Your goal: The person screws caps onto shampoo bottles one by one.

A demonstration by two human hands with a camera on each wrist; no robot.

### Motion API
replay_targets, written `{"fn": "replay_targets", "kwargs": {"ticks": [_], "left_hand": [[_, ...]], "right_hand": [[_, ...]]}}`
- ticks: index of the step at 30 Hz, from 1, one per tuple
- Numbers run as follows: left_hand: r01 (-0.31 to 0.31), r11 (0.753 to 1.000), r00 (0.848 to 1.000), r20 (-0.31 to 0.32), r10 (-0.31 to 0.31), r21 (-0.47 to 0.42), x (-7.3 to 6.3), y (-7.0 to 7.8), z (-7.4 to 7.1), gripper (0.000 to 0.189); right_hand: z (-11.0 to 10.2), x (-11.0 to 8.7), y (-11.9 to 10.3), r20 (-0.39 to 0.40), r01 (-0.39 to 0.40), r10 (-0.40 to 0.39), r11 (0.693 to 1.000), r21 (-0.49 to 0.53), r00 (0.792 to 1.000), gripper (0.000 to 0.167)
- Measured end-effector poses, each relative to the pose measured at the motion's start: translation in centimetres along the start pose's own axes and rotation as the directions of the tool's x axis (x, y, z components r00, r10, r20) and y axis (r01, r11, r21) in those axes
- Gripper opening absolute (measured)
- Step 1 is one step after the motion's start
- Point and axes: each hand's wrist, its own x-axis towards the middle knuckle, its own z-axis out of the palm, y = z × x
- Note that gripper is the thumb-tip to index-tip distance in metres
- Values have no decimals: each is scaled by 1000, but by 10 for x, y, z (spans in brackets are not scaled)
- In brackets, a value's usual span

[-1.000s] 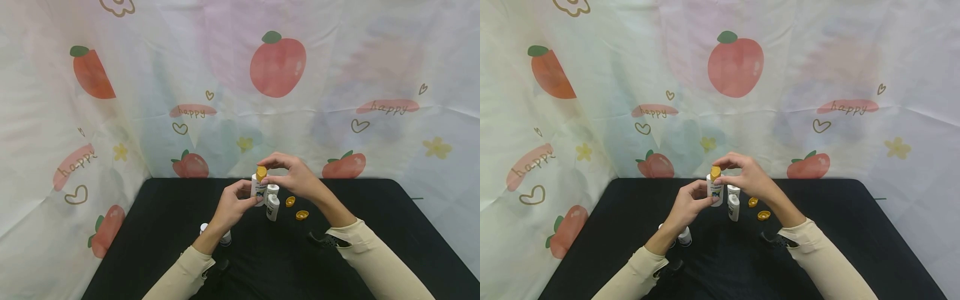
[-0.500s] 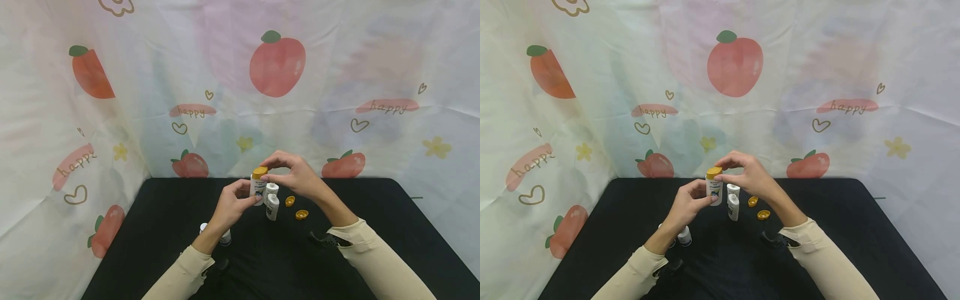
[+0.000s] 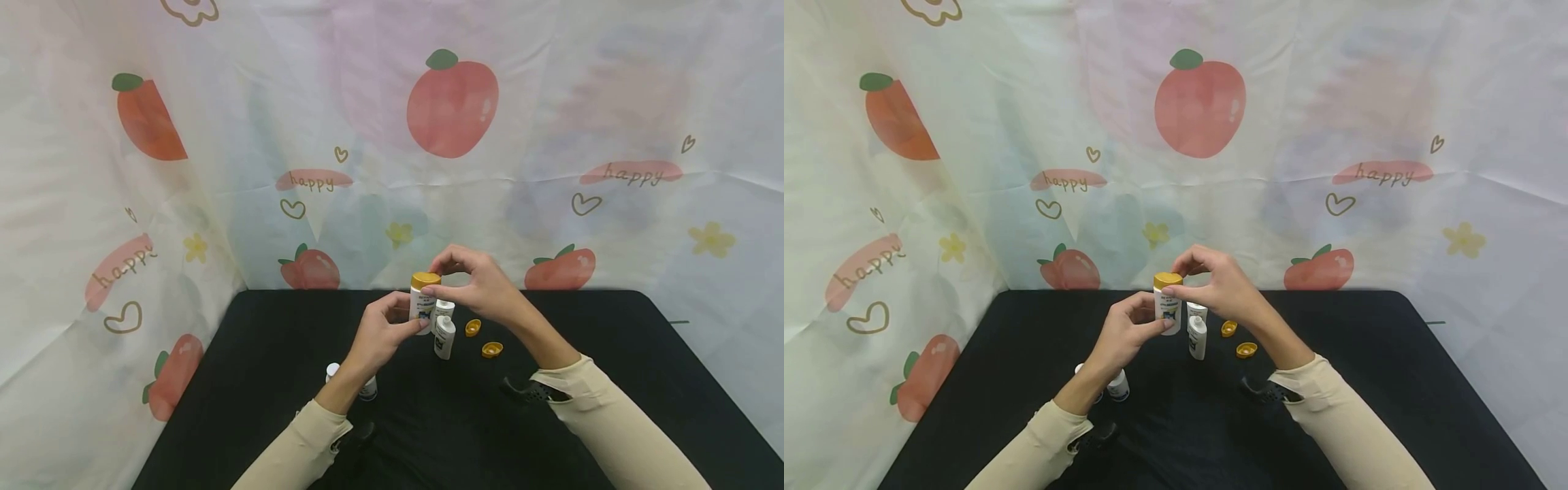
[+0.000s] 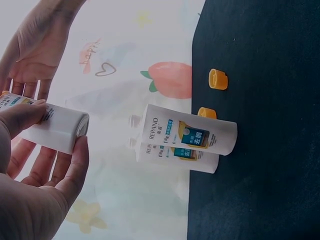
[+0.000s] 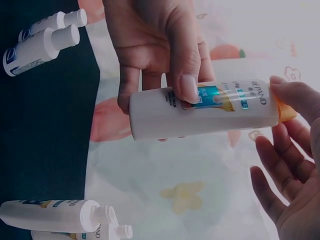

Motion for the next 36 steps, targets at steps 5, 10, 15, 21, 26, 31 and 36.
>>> {"fn": "replay_targets", "kwargs": {"ticks": [5, 10, 15, 21, 26, 31, 36], "left_hand": [[-1, 1000, 1000, -1, 1, 9, 5, -18, 1, 32], [-7, 1000, 1000, 8, 7, 2, 5, -22, -2, 33], [-20, 1000, 999, 43, 21, -7, 3, -21, -5, 33], [-60, 998, 993, 98, 63, -30, 2, -19, -6, 33], [-80, 995, 984, 157, 88, -55, 2, -19, -6, 32], [-93, 994, 970, 219, 103, -57, 2, -19, -6, 30], [-105, 992, 965, 233, 118, -65, 1, -18, -5, 30]], "right_hand": [[1, 0, 1, -2, -5, 5, 1000, 4, 1000, 26], [-5, -1, 2, 51, -9, 5, 997, 74, 999, 29], [-12, 1, 8, 133, 23, -52, 977, 210, 990, 41], [-17, 2, 19, 260, -4, -110, 916, 402, 959, 47], [-18, 2, 26, 330, -37, -154, 863, 504, 931, 47], [-17, 3, 28, 389, -45, -230, 811, 583, 892, 50], [-17, 1, 29, 387, -47, -207, 831, 554, 898, 48]]}}
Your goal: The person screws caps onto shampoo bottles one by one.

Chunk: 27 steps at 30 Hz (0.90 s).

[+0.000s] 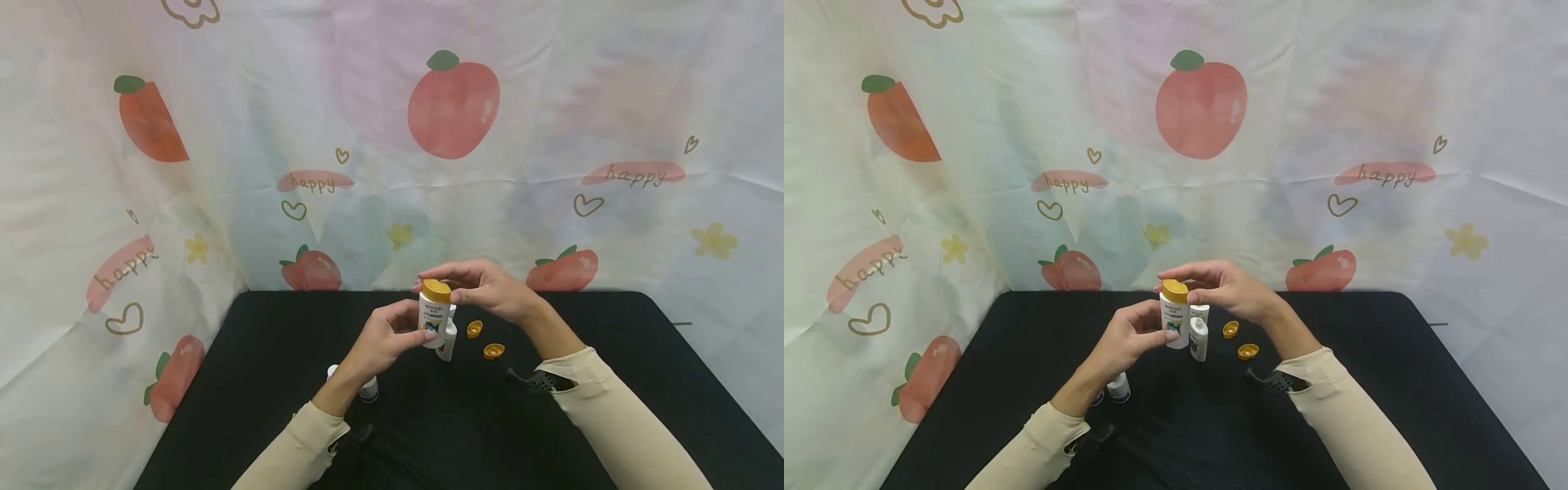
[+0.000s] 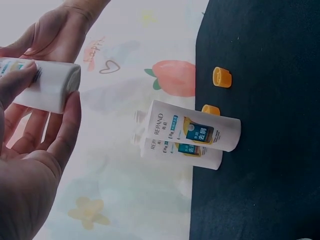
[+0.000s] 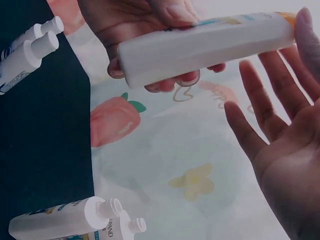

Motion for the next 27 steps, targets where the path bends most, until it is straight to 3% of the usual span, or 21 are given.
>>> {"fn": "replay_targets", "kwargs": {"ticks": [13, 27], "left_hand": [[-34, 999, 996, -77, 36, 31, 2, -3, -1, 28], [-9, 999, 993, -119, 15, 51, 2, -1, 1, 25]], "right_hand": [[9, 3, -4, -141, -30, 9, 989, -142, 990, 40], [23, 4, -7, -306, -73, 8, 977, -202, 952, 37]]}}
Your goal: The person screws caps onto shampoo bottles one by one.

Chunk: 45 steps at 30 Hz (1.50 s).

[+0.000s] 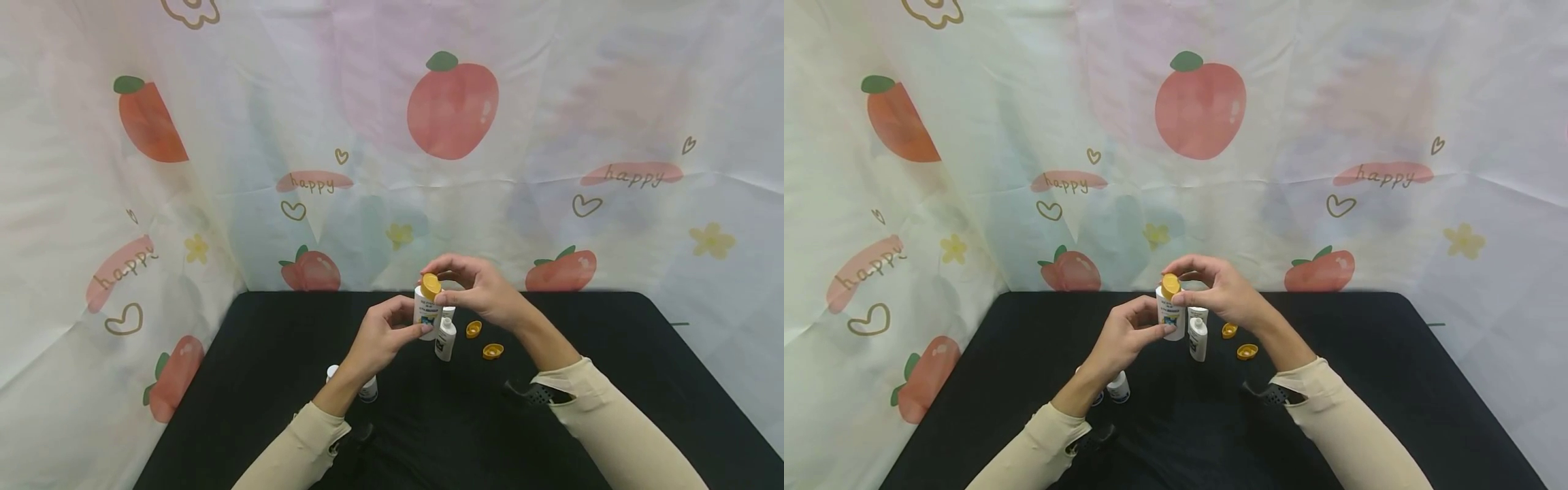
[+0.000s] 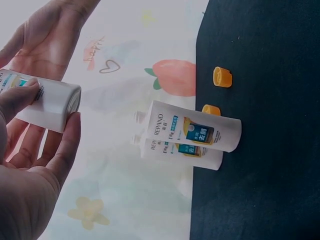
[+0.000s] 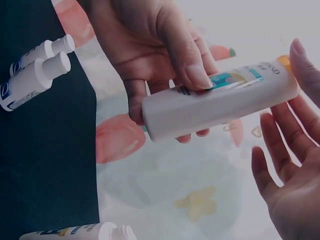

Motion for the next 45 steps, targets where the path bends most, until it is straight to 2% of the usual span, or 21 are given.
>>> {"fn": "replay_targets", "kwargs": {"ticks": [19, 26, 33, 45], "left_hand": [[-3, 1000, 999, -41, 4, 7, 1, -2, 0, 25], [4, 1000, 999, -52, -4, -5, 2, -2, -1, 27], [13, 1000, 999, -35, -13, -16, 1, -1, -5, 28], [-19, 1000, 999, -37, 20, 13, 2, 0, -2, 28]], "right_hand": [[15, 2, -4, -123, -40, 33, 998, -54, 992, 36], [13, 2, -3, -97, -31, 28, 999, -31, 995, 37], [4, 1, -4, -52, -20, 19, 999, -30, 998, 38], [7, -2, -5, -118, -4, -5, 997, -78, 993, 33]]}}
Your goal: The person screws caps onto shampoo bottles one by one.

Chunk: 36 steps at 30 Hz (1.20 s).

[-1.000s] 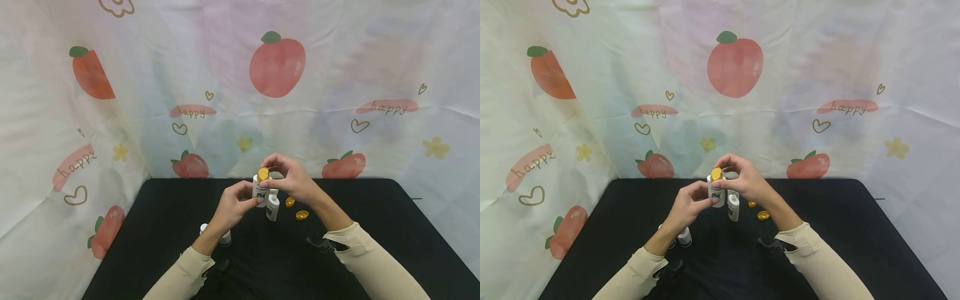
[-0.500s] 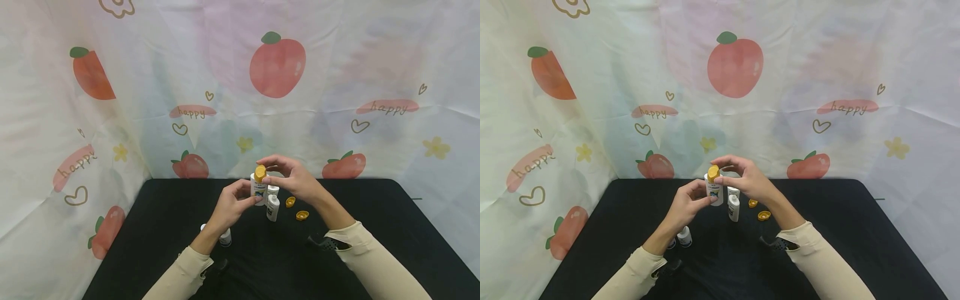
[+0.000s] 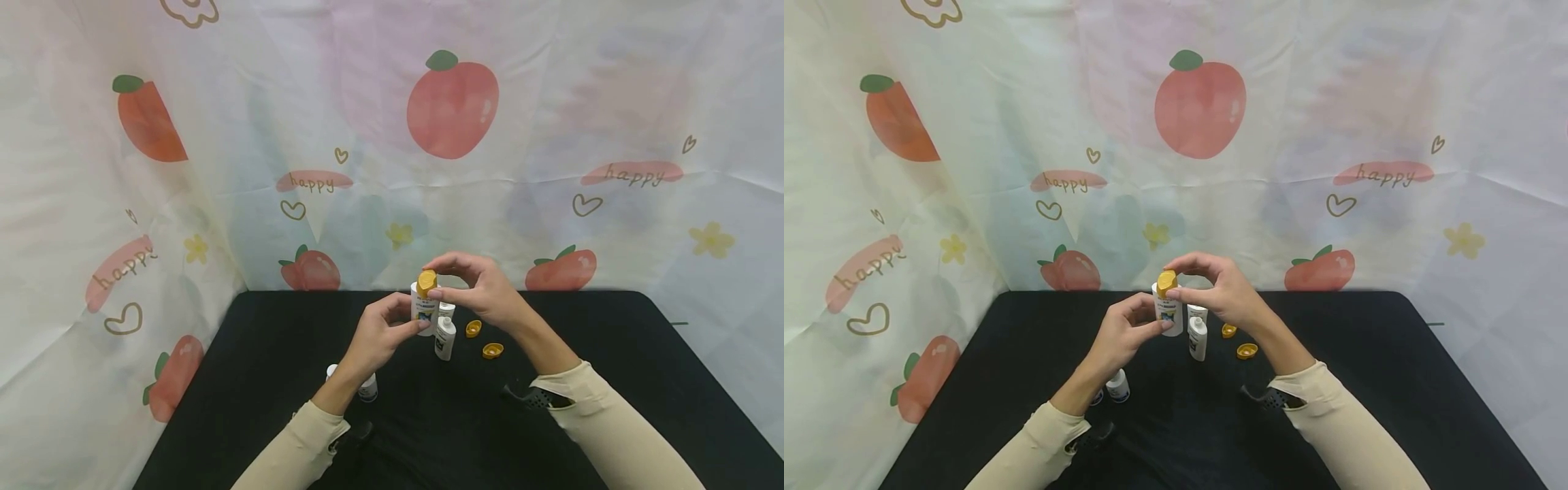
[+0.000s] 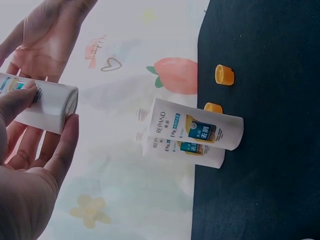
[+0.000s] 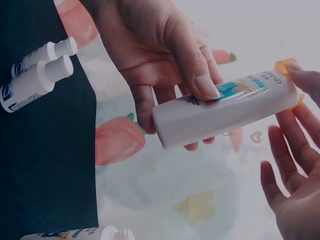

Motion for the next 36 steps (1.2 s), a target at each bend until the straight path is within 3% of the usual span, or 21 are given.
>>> {"fn": "replay_targets", "kwargs": {"ticks": [12, 23, 36], "left_hand": [[37, 999, 999, -37, -37, -7, -1, 0, 3, 29], [71, 997, 996, -51, -71, 6, 0, 11, 5, 25], [12, 1000, 996, -86, -13, -14, 0, -1, 6, 24]], "right_hand": [[5, -2, -1, -47, 8, -9, 999, -36, 999, 32], [10, -2, 0, -98, 13, -17, 999, -44, 995, 29], [16, -3, -1, -169, -3, -8, 998, -68, 986, 27]]}}
